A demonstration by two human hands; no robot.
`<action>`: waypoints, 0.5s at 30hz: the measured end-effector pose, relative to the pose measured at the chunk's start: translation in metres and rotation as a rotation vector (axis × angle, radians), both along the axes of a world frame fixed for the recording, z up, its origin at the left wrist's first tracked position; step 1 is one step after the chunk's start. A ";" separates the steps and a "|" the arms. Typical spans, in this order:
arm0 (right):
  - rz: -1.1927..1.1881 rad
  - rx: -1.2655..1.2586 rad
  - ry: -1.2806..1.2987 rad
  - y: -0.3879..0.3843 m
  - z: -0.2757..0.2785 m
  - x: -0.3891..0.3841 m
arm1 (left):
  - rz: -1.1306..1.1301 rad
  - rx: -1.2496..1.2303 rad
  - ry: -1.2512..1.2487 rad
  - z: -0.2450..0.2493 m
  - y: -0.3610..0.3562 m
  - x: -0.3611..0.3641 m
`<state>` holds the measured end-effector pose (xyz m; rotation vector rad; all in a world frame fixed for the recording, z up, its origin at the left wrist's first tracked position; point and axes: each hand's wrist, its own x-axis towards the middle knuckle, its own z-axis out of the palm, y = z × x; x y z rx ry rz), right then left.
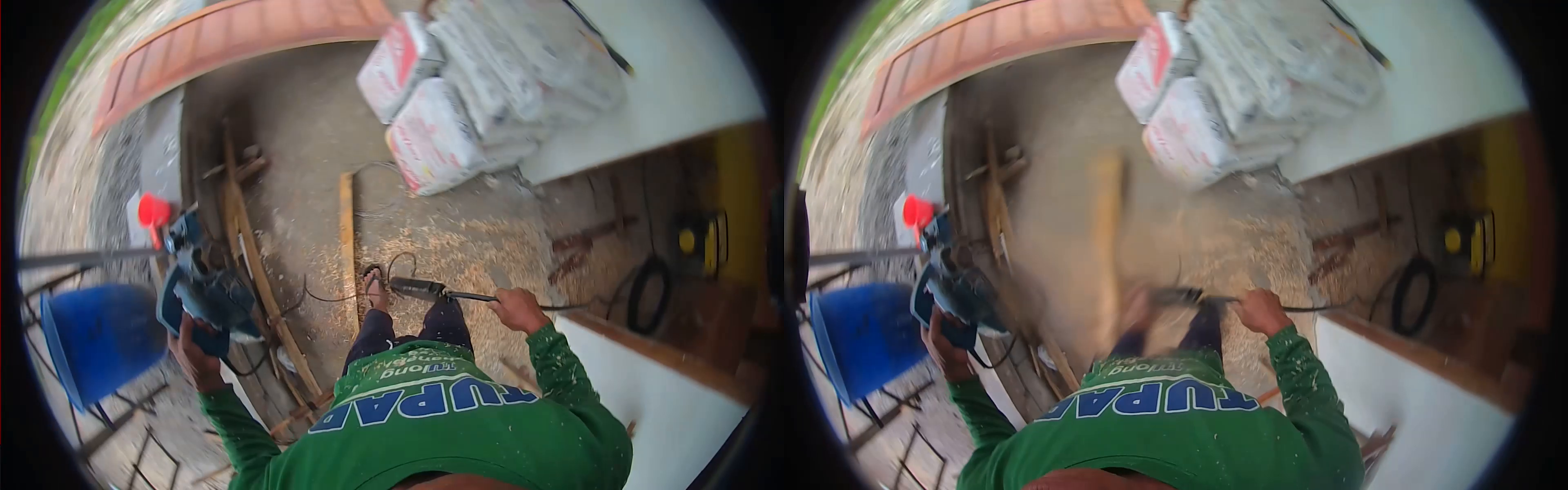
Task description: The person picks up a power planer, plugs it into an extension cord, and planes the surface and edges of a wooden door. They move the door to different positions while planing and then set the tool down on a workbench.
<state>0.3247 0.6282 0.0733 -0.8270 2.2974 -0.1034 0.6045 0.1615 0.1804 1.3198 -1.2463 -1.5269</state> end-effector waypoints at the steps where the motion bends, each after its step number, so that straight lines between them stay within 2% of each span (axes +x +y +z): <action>1: -0.013 -0.038 0.035 0.004 0.004 -0.002 | 0.046 -0.063 0.029 0.010 0.014 0.015; 4: -0.034 -0.167 0.122 -0.042 0.031 -0.018 | 0.145 -0.219 0.072 0.060 -0.007 0.039; 6: -0.011 -0.284 0.144 -0.076 0.029 -0.040 | 0.212 -0.322 0.044 0.084 -0.015 0.052; 8: 0.028 -0.414 0.168 -0.112 0.024 -0.091 | 0.319 -0.329 0.213 0.106 -0.021 0.059; 9: 0.045 -0.460 0.164 -0.124 0.028 -0.107 | 0.346 -0.323 0.296 0.116 -0.024 0.065; 15: 0.122 -0.708 -0.008 -0.226 0.063 -0.151 | 0.433 -0.378 0.389 0.159 -0.029 0.072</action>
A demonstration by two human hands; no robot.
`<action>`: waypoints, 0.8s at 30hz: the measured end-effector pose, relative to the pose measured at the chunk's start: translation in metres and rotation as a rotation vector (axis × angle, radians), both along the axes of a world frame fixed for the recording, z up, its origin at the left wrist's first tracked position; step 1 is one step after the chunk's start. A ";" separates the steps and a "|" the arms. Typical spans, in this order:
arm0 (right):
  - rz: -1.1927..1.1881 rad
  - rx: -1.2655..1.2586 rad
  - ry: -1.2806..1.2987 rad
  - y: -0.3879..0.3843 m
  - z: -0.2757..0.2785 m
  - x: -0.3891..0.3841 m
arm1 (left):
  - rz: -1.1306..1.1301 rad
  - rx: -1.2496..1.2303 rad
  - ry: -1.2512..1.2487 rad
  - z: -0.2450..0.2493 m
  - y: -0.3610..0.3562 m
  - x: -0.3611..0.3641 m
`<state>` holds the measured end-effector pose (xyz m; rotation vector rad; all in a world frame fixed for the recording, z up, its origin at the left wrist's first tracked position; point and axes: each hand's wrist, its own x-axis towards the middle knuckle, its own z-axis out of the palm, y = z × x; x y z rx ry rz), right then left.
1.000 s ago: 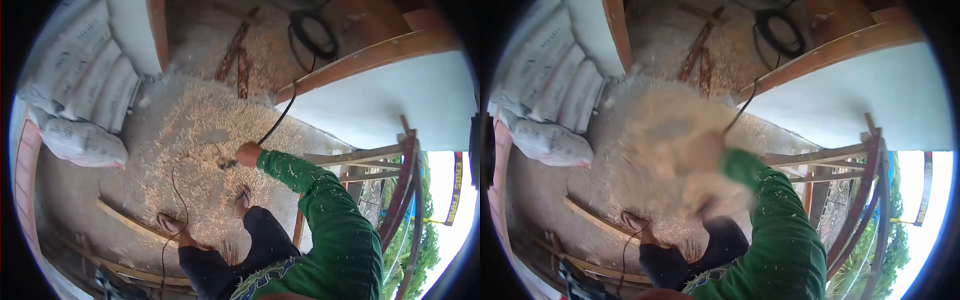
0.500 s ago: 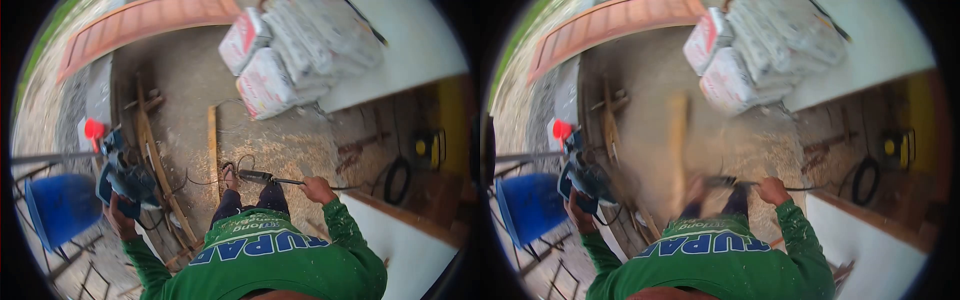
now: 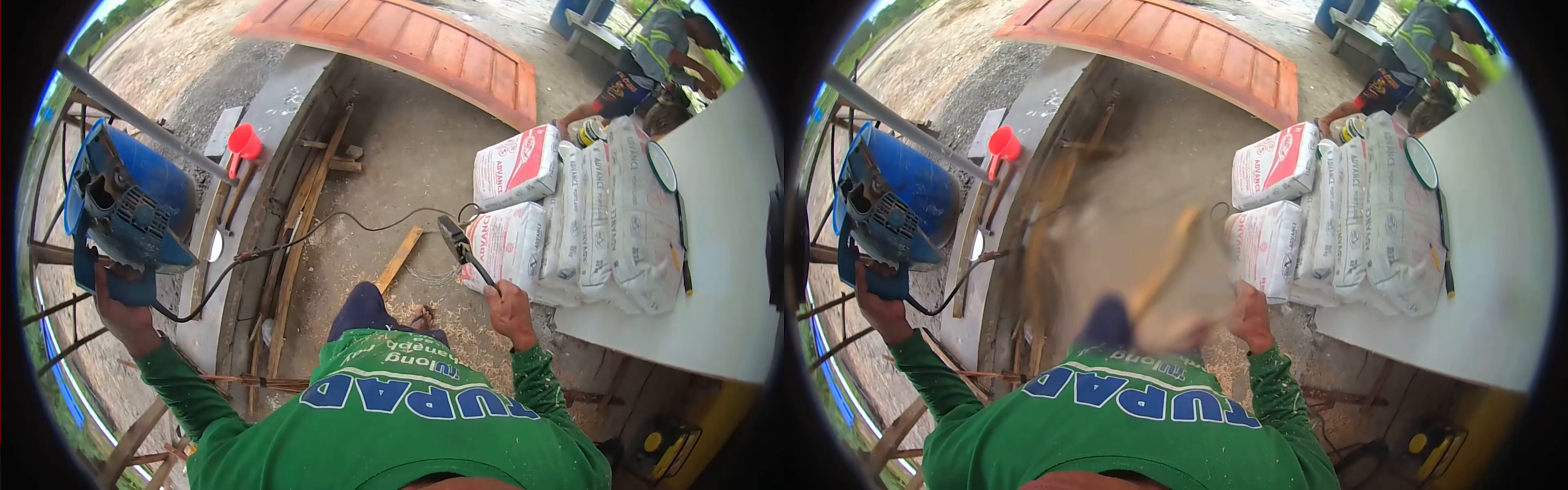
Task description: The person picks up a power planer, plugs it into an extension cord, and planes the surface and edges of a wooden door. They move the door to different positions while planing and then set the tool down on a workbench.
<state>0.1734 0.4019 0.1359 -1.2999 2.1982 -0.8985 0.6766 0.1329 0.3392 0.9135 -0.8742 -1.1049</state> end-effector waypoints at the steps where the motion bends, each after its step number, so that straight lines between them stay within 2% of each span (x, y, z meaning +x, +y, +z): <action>1: 0.031 -0.067 -0.065 -0.020 0.016 0.002 | 0.007 0.007 0.028 0.001 -0.003 0.001; 2: 0.052 -0.090 -0.104 -0.040 0.022 0.001 | 0.089 -0.001 0.021 0.002 -0.007 -0.003; 5: 0.098 -0.059 -0.160 -0.099 0.031 -0.005 | 0.076 -0.020 0.044 -0.005 -0.024 -0.003; 11: 0.125 0.029 -0.576 -0.243 0.044 0.001 | 0.057 -0.041 0.080 -0.041 -0.082 -0.005; 13: 0.176 -0.138 -0.507 -0.299 -0.053 -0.031 | 0.030 -0.040 0.124 -0.053 -0.112 -0.007; 14: 0.208 -0.086 -0.554 -0.335 0.013 -0.010 | 0.006 -0.039 0.151 -0.058 -0.129 -0.008; 15: 0.237 -0.028 -0.599 -0.369 0.054 0.008 | -0.018 -0.034 0.179 -0.065 -0.148 -0.008; 17: 0.253 0.016 -0.699 -0.439 0.070 0.013 | -0.014 -0.052 0.159 -0.073 -0.196 -0.012; 18: 0.254 0.051 -0.586 -0.477 0.069 0.012 | -0.010 -0.045 0.144 -0.074 -0.217 -0.010; 19: 0.266 0.079 -0.594 -0.511 0.078 0.011 | -0.034 -0.036 0.164 -0.073 -0.238 -0.007; 21: 0.222 0.109 -0.623 -0.564 0.117 0.015 | -0.082 -0.059 0.204 -0.065 -0.276 -0.006; 24: 0.333 0.013 -0.587 -0.639 0.162 0.000 | -0.057 -0.119 0.118 -0.037 -0.333 -0.007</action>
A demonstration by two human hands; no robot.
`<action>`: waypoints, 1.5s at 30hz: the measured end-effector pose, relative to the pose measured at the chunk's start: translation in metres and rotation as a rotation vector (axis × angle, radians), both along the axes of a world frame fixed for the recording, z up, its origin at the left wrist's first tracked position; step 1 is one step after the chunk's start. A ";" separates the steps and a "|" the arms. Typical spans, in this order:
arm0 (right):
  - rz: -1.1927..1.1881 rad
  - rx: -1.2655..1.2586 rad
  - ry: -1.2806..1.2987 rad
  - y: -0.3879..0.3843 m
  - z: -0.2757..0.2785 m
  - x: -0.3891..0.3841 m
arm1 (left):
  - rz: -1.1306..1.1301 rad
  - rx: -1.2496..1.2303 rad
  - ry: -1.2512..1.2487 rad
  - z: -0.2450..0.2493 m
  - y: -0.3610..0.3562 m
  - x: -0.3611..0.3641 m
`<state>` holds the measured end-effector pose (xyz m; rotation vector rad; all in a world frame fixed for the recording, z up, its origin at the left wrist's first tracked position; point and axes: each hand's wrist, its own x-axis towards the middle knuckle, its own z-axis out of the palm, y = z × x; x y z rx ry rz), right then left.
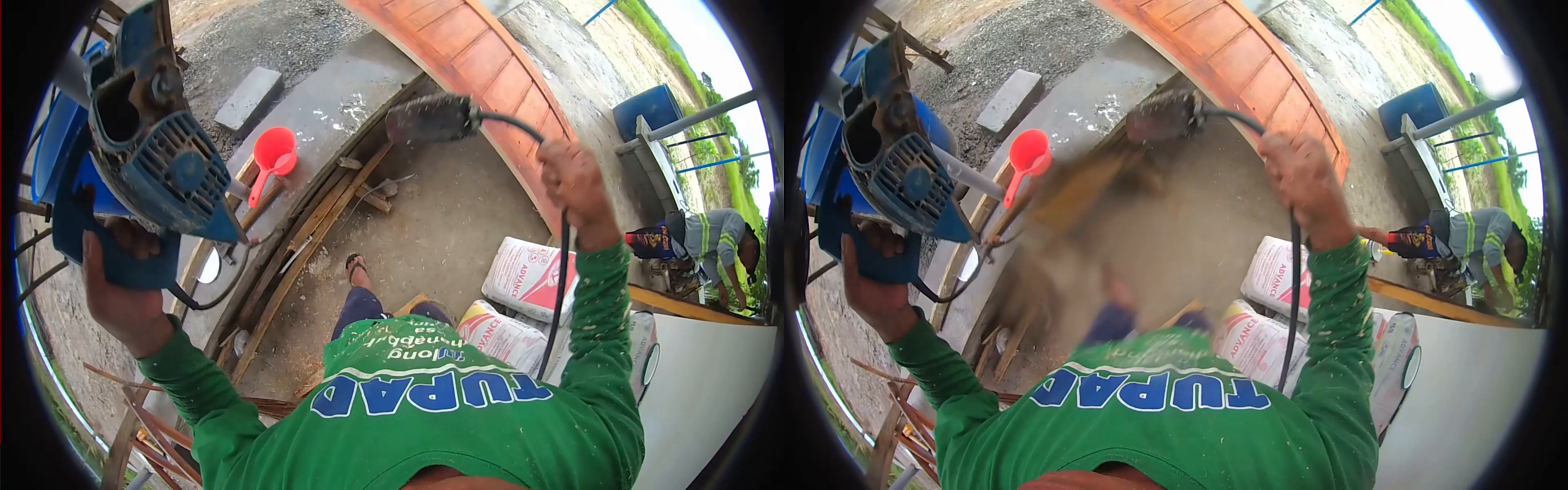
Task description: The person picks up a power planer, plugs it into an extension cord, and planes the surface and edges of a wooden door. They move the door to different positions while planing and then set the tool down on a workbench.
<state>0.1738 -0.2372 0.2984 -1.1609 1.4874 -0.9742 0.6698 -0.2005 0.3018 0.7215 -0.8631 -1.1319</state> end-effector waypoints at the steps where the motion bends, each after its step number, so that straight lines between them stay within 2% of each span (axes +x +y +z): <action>1: -0.030 0.017 0.033 -0.024 0.019 0.001 | -0.011 -0.009 -0.004 0.007 -0.016 0.003; 6: -0.008 -0.172 0.111 -0.148 0.073 -0.009 | -0.083 -0.129 -0.013 0.043 -0.102 0.010; 11: -0.026 -0.289 0.111 -0.290 0.084 -0.048 | -0.175 -0.219 0.037 0.062 -0.181 -0.003; 13: 0.276 -0.424 -0.005 -0.342 0.091 -0.077 | -0.134 -0.217 0.038 0.068 -0.198 -0.018; 14: 0.020 -0.362 0.118 -0.362 0.100 -0.062 | -0.093 -0.210 0.039 0.070 -0.207 -0.026; 17: 0.141 -0.362 -0.004 -0.453 0.097 -0.097 | -0.044 -0.221 0.014 0.073 -0.230 -0.040; 18: 0.026 -0.356 0.117 -0.480 0.099 -0.099 | -0.040 -0.226 0.003 0.072 -0.236 -0.042; 21: 0.299 -0.576 -0.034 -0.548 0.086 -0.130 | -0.029 -0.226 -0.022 0.073 -0.246 -0.058; 22: 0.236 -0.505 0.029 -0.570 0.090 -0.140 | -0.022 -0.221 -0.028 0.074 -0.249 -0.065; 23: 0.226 -0.513 -0.021 -0.586 0.093 -0.138 | -0.016 -0.213 -0.041 0.078 -0.253 -0.073; 25: -0.080 -0.653 0.110 -0.609 0.094 -0.146 | -0.012 -0.222 -0.058 0.081 -0.268 -0.074; 27: -0.350 -0.655 0.349 -0.638 0.104 -0.156 | -0.026 -0.242 -0.052 0.077 -0.290 -0.074; 28: -0.376 -0.649 0.286 -0.654 0.104 -0.168 | -0.046 -0.249 -0.048 0.077 -0.301 -0.077; 31: -0.303 -0.489 0.202 -0.726 0.088 -0.226 | -0.139 -0.283 -0.042 0.083 -0.362 -0.097; 32: -0.274 -0.507 0.174 -0.736 0.082 -0.242 | -0.135 -0.298 -0.043 0.081 -0.378 -0.104; 36: -0.269 -0.507 0.058 -0.751 0.049 -0.239 | -0.099 -0.284 -0.011 0.075 -0.485 -0.165; 39: -0.094 -0.446 -0.033 -0.839 0.034 -0.283 | -0.096 -0.314 -0.031 0.067 -0.559 -0.212; 40: -0.168 -0.441 0.009 -0.863 0.029 -0.285 | -0.088 -0.302 -0.028 0.066 -0.581 -0.225; 42: -0.163 -0.439 -0.007 -0.897 0.016 -0.283 | -0.078 -0.264 -0.016 0.065 -0.614 -0.241; 45: -0.164 -0.454 -0.020 -0.929 -0.013 -0.299 | 0.123 -0.145 -0.004 0.074 -0.637 -0.256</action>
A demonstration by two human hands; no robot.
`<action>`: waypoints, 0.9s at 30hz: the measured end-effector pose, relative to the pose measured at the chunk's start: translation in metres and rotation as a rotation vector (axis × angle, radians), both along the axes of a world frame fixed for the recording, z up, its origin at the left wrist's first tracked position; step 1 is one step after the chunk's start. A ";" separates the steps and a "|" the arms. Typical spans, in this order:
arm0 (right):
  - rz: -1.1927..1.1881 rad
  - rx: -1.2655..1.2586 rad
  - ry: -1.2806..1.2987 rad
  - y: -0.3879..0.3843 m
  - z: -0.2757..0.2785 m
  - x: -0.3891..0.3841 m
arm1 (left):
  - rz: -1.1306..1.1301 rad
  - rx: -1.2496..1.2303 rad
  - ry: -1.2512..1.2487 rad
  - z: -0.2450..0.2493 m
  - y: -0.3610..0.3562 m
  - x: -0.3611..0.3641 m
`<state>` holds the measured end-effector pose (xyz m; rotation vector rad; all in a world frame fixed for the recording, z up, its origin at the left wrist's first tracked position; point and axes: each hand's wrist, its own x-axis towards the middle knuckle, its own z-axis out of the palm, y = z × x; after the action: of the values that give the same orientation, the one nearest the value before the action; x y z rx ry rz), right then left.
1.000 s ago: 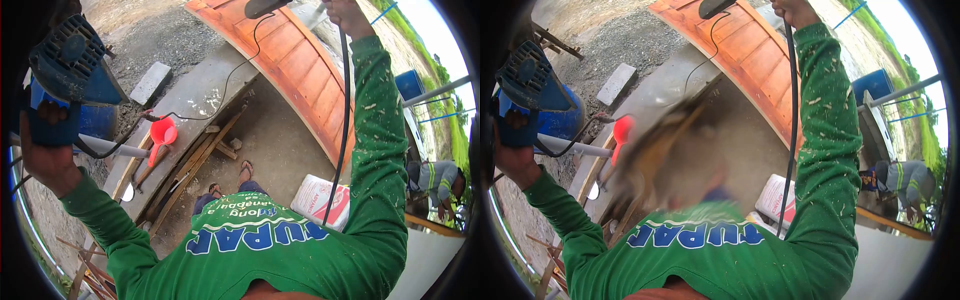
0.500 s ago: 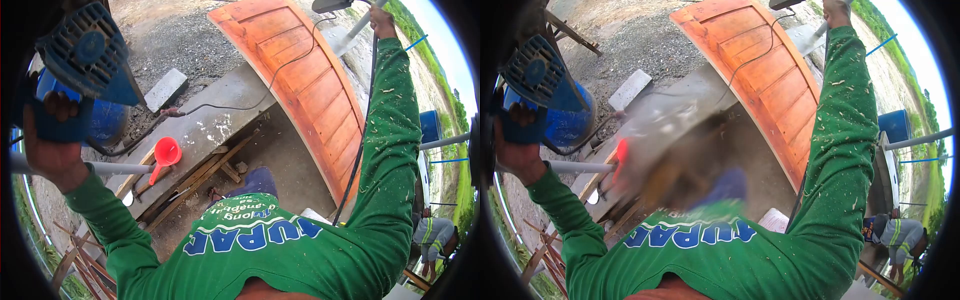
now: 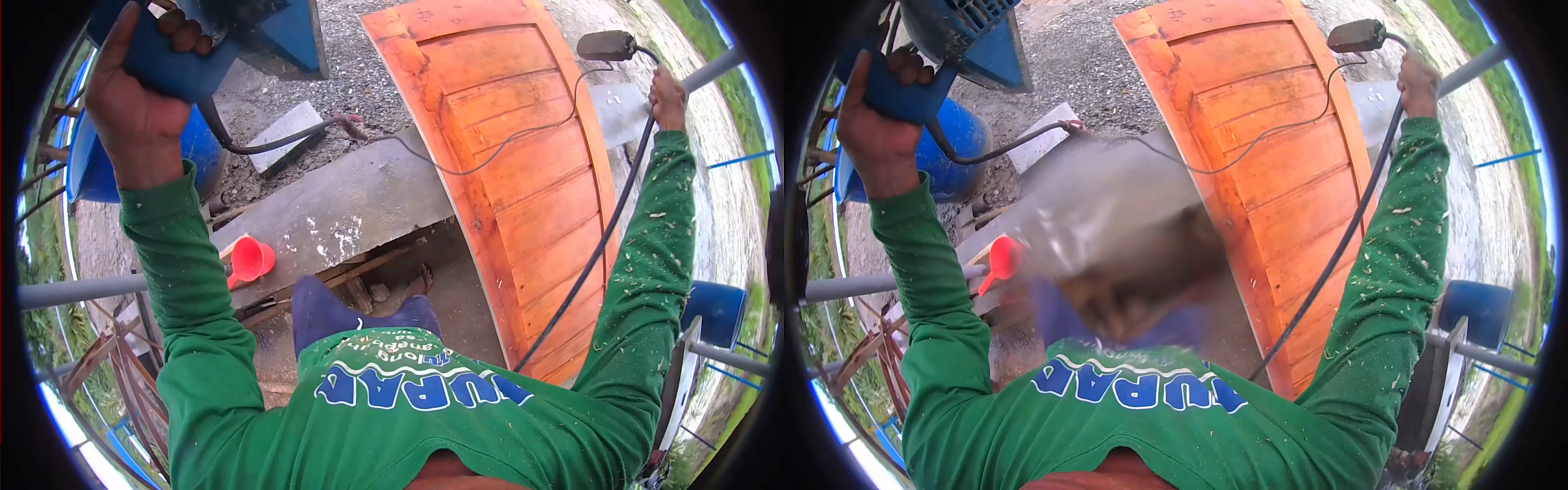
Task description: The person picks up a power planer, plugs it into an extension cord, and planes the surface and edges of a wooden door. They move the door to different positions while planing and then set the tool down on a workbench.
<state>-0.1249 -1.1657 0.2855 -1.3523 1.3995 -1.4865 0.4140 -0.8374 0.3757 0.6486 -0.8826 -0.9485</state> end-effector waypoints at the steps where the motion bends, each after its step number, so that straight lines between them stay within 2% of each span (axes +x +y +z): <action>1: -0.034 0.004 0.072 -0.005 -0.016 -0.004 | -0.016 -0.008 -0.006 0.003 -0.001 -0.007; 2: -0.071 0.007 0.143 -0.011 -0.040 -0.009 | -0.033 -0.011 -0.015 0.006 -0.001 -0.012; 3: -0.089 -0.037 0.451 -0.030 -0.076 -0.024 | -0.055 -0.018 -0.023 0.008 -0.001 -0.018; 4: -0.123 -0.057 0.624 -0.036 -0.104 -0.031 | -0.079 -0.027 -0.025 0.011 0.001 -0.022; 6: -0.176 -0.040 0.816 -0.031 -0.168 -0.031 | -0.072 -0.046 0.002 0.016 0.006 -0.030; 7: -0.179 -0.013 0.835 -0.024 -0.196 -0.029 | -0.067 -0.063 0.015 0.018 0.008 -0.033; 8: -0.208 -0.025 0.949 0.002 -0.209 -0.017 | -0.067 -0.076 0.010 0.018 0.010 -0.035; 9: -0.087 0.115 0.768 0.010 -0.239 -0.018 | -0.065 -0.089 0.001 0.017 0.011 -0.038; 10: -0.225 -0.097 0.930 0.015 -0.282 -0.020 | -0.063 -0.102 -0.009 0.016 0.011 -0.042; 12: -0.108 0.166 1.027 0.039 -0.289 -0.016 | -0.084 -0.111 0.002 0.012 0.010 -0.050; 14: -0.096 0.233 1.046 0.062 -0.353 -0.029 | -0.092 -0.103 -0.001 0.007 0.008 -0.053; 15: -0.081 0.271 0.982 0.088 -0.352 -0.026 | -0.093 -0.088 -0.006 0.001 0.006 -0.053; 16: -0.162 0.331 0.890 0.105 -0.364 -0.027 | -0.091 -0.072 -0.014 -0.006 0.004 -0.054; 17: -0.143 0.333 0.857 0.128 -0.410 -0.040 | 0.071 -0.017 -0.069 -0.017 -0.004 -0.058; 19: -0.056 0.551 0.792 0.166 -0.406 -0.037 | 0.144 0.071 -0.059 -0.030 -0.013 -0.054; 22: -0.022 0.629 0.839 0.199 -0.464 -0.052 | 0.210 0.186 -0.047 -0.054 -0.042 -0.023; 25: -0.048 0.903 0.567 0.216 -0.539 -0.051 | 0.212 0.300 -0.031 -0.077 -0.084 0.022; 26: -0.022 0.850 0.628 0.225 -0.532 -0.034 | 0.175 0.351 -0.027 -0.088 -0.108 0.039; 27: 0.056 1.008 0.624 0.227 -0.515 -0.015 | 0.076 0.352 -0.051 -0.105 -0.129 0.068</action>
<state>-0.1402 -0.9386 -0.2297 -1.1497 2.0450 -0.1439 0.4825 -0.9659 0.2704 1.0042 -0.7356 -1.0313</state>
